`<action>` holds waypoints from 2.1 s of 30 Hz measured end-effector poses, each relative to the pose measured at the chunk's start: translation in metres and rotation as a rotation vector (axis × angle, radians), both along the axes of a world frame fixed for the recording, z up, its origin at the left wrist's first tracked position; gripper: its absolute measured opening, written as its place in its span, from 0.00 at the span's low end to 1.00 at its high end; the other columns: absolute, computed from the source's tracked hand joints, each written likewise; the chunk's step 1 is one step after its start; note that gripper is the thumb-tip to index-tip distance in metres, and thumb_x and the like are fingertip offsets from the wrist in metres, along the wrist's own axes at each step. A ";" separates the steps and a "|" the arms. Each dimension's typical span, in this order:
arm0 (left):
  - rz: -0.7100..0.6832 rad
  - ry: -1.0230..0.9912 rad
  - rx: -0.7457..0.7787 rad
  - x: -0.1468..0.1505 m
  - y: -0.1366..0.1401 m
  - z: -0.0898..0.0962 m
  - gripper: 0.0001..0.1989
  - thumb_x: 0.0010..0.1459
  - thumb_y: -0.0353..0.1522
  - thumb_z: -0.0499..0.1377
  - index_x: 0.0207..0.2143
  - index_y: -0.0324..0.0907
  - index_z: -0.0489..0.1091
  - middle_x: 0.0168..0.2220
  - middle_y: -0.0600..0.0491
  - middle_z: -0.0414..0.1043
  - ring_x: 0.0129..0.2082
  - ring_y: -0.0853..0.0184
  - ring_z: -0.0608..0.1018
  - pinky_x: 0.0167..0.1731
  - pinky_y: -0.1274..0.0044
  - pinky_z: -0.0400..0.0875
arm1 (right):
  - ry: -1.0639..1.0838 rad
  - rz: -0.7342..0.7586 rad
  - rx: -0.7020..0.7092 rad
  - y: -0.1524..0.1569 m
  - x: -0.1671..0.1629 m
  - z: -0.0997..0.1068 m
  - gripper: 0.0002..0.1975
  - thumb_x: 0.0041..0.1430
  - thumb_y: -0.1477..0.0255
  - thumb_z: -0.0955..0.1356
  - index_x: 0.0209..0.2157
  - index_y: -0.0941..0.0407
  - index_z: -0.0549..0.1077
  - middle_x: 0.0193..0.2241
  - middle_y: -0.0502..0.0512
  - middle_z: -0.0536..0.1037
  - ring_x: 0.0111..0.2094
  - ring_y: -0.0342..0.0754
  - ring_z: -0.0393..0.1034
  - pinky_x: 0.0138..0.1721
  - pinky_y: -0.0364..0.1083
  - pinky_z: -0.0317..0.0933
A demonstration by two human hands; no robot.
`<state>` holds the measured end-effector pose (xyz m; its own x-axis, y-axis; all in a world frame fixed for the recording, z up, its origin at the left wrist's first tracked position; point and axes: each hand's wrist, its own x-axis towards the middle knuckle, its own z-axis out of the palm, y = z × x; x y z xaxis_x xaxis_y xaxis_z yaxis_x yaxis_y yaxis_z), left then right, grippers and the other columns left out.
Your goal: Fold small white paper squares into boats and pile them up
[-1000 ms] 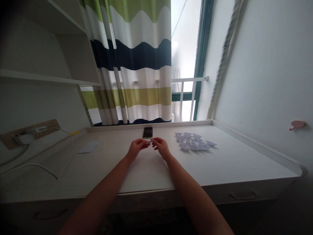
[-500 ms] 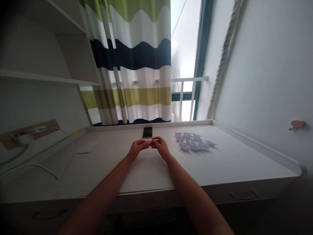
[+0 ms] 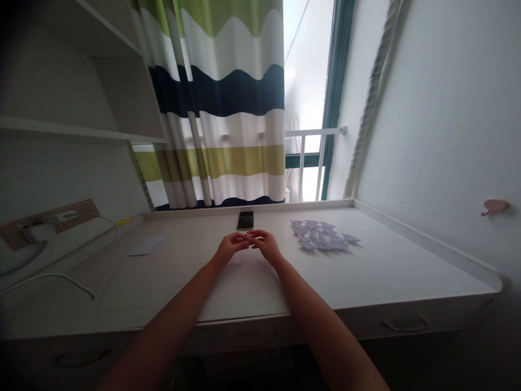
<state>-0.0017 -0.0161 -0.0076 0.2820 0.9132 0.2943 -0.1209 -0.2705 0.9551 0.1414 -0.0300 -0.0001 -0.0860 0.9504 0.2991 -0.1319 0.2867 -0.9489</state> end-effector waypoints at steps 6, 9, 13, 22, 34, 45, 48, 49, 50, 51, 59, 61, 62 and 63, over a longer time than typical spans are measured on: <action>0.011 0.039 0.042 -0.001 0.004 -0.004 0.12 0.39 0.32 0.64 0.28 0.36 0.69 0.28 0.50 0.73 0.33 0.64 0.75 0.38 0.69 0.69 | 0.004 0.020 0.007 0.002 0.000 -0.002 0.15 0.38 0.66 0.71 0.31 0.57 0.75 0.26 0.52 0.75 0.26 0.44 0.69 0.30 0.46 0.64; 0.021 0.014 0.025 0.000 0.003 -0.004 0.13 0.39 0.32 0.65 0.28 0.36 0.67 0.27 0.51 0.73 0.32 0.66 0.75 0.37 0.69 0.69 | -0.006 0.021 0.015 0.002 0.000 -0.002 0.14 0.39 0.67 0.71 0.32 0.57 0.75 0.27 0.52 0.75 0.27 0.44 0.69 0.30 0.46 0.65; 0.017 -0.063 -0.025 0.002 -0.001 0.000 0.16 0.36 0.30 0.66 0.30 0.37 0.65 0.30 0.50 0.73 0.34 0.64 0.75 0.37 0.67 0.69 | -0.040 0.006 0.036 0.004 0.000 -0.004 0.13 0.40 0.69 0.70 0.32 0.57 0.75 0.26 0.52 0.75 0.26 0.44 0.69 0.29 0.46 0.65; 0.066 -0.106 -0.088 0.002 -0.004 0.005 0.14 0.38 0.31 0.64 0.30 0.35 0.67 0.29 0.50 0.73 0.30 0.66 0.75 0.38 0.68 0.69 | -0.226 -0.126 0.231 0.010 -0.001 -0.013 0.10 0.44 0.74 0.65 0.32 0.57 0.74 0.29 0.54 0.74 0.25 0.42 0.68 0.26 0.44 0.65; 0.048 -0.142 -0.123 0.003 -0.002 0.003 0.12 0.38 0.31 0.64 0.28 0.35 0.70 0.29 0.50 0.73 0.30 0.67 0.75 0.39 0.68 0.69 | -0.291 -0.167 0.264 0.008 -0.002 -0.013 0.08 0.45 0.67 0.68 0.27 0.57 0.72 0.22 0.52 0.74 0.23 0.44 0.68 0.26 0.43 0.64; 0.084 -0.071 -0.170 0.003 -0.004 0.005 0.13 0.41 0.31 0.63 0.32 0.36 0.70 0.24 0.50 0.73 0.25 0.67 0.76 0.34 0.70 0.71 | -0.298 -0.231 0.285 0.012 0.001 -0.015 0.03 0.45 0.74 0.66 0.26 0.56 0.71 0.25 0.52 0.75 0.26 0.45 0.70 0.30 0.45 0.65; 0.103 -0.087 -0.162 0.003 -0.004 0.006 0.12 0.41 0.30 0.63 0.31 0.35 0.70 0.23 0.50 0.74 0.24 0.67 0.76 0.35 0.70 0.71 | -0.295 -0.192 0.263 0.011 0.000 -0.015 0.04 0.46 0.74 0.65 0.26 0.56 0.71 0.23 0.51 0.74 0.25 0.44 0.69 0.30 0.44 0.64; 0.106 -0.094 -0.157 0.004 -0.004 0.006 0.11 0.41 0.29 0.62 0.31 0.35 0.71 0.23 0.50 0.74 0.24 0.67 0.76 0.35 0.70 0.72 | -0.291 -0.173 0.246 0.010 0.000 -0.014 0.04 0.46 0.74 0.65 0.26 0.56 0.71 0.22 0.50 0.74 0.25 0.43 0.69 0.29 0.44 0.64; 0.107 -0.099 -0.154 0.004 -0.004 0.006 0.11 0.41 0.29 0.62 0.30 0.35 0.71 0.23 0.50 0.74 0.24 0.67 0.76 0.35 0.70 0.72 | -0.286 -0.156 0.230 0.010 0.000 -0.014 0.04 0.47 0.73 0.65 0.27 0.56 0.71 0.21 0.50 0.74 0.24 0.43 0.68 0.28 0.43 0.63; 0.107 -0.106 -0.152 0.004 -0.004 0.006 0.10 0.41 0.28 0.62 0.30 0.35 0.71 0.23 0.50 0.74 0.24 0.67 0.76 0.35 0.70 0.72 | -0.278 -0.146 0.218 0.009 0.000 -0.014 0.04 0.47 0.73 0.65 0.27 0.56 0.71 0.20 0.50 0.74 0.23 0.42 0.68 0.27 0.43 0.63; 0.092 -0.162 -0.184 0.001 -0.001 0.002 0.11 0.41 0.31 0.63 0.29 0.34 0.72 0.26 0.48 0.74 0.28 0.67 0.76 0.37 0.70 0.71 | -0.279 -0.144 0.216 0.009 0.000 -0.014 0.05 0.45 0.72 0.67 0.27 0.58 0.71 0.22 0.53 0.75 0.24 0.44 0.69 0.28 0.44 0.64; 0.083 -0.152 -0.172 0.001 0.001 0.001 0.12 0.39 0.31 0.64 0.29 0.34 0.71 0.27 0.49 0.74 0.27 0.67 0.76 0.38 0.70 0.71 | -0.292 -0.151 0.205 0.009 0.000 -0.013 0.05 0.46 0.71 0.66 0.26 0.58 0.72 0.22 0.53 0.75 0.24 0.44 0.69 0.28 0.45 0.64; 0.078 -0.143 -0.161 0.001 0.001 0.000 0.13 0.38 0.31 0.65 0.29 0.34 0.71 0.26 0.49 0.74 0.27 0.67 0.76 0.38 0.70 0.71 | -0.302 -0.158 0.200 0.009 0.000 -0.013 0.05 0.46 0.70 0.66 0.26 0.58 0.72 0.22 0.53 0.75 0.24 0.44 0.69 0.28 0.45 0.64; 0.073 -0.132 -0.149 0.001 0.001 0.000 0.14 0.37 0.31 0.66 0.29 0.34 0.70 0.26 0.50 0.74 0.27 0.67 0.76 0.39 0.69 0.70 | -0.310 -0.166 0.196 0.010 0.000 -0.013 0.05 0.46 0.70 0.67 0.26 0.58 0.72 0.21 0.53 0.75 0.24 0.44 0.69 0.28 0.45 0.64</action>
